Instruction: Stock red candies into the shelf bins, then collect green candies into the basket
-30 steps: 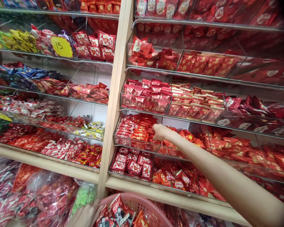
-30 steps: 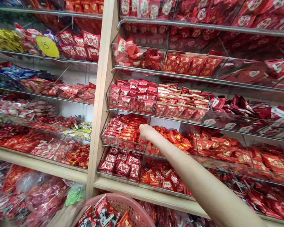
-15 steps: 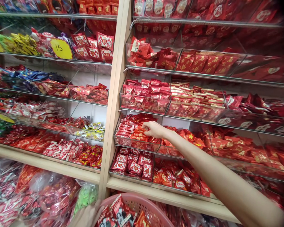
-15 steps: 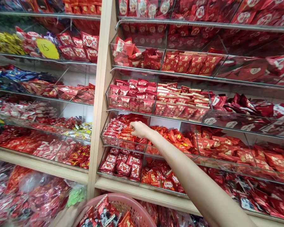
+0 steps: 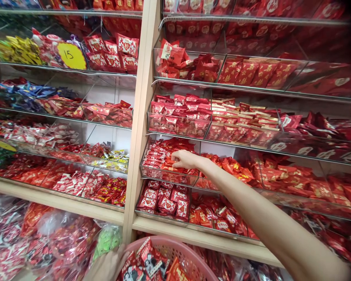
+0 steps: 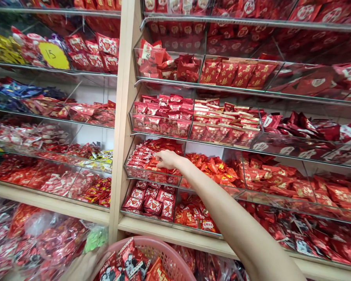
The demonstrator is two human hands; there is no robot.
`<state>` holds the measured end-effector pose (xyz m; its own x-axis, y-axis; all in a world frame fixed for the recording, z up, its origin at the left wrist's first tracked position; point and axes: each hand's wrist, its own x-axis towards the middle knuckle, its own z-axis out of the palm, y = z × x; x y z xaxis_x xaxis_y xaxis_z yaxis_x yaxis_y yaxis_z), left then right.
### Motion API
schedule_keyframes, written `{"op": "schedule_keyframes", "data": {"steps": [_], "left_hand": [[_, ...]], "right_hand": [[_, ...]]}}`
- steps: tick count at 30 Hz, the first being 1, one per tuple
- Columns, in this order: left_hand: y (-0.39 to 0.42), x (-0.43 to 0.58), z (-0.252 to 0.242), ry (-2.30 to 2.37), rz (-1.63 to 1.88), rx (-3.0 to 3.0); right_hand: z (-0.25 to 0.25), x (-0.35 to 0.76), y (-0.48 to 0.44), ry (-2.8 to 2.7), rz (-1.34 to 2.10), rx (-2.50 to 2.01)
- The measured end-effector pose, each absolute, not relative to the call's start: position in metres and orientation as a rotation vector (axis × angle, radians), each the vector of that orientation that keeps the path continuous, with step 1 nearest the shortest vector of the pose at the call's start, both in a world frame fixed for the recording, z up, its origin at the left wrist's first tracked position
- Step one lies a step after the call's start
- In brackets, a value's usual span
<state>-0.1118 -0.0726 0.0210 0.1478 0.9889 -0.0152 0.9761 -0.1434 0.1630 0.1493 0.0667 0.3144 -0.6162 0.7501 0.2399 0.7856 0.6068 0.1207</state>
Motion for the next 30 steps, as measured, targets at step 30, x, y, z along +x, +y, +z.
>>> {"op": "schedule_keyframes", "data": {"steps": [30], "left_hand": [[-0.081, -0.109, 0.028, 1.979, 0.259, 2.226]], "right_hand": [[0.247, 0.158, 0.052, -2.243, -0.594, -0.948]]}}
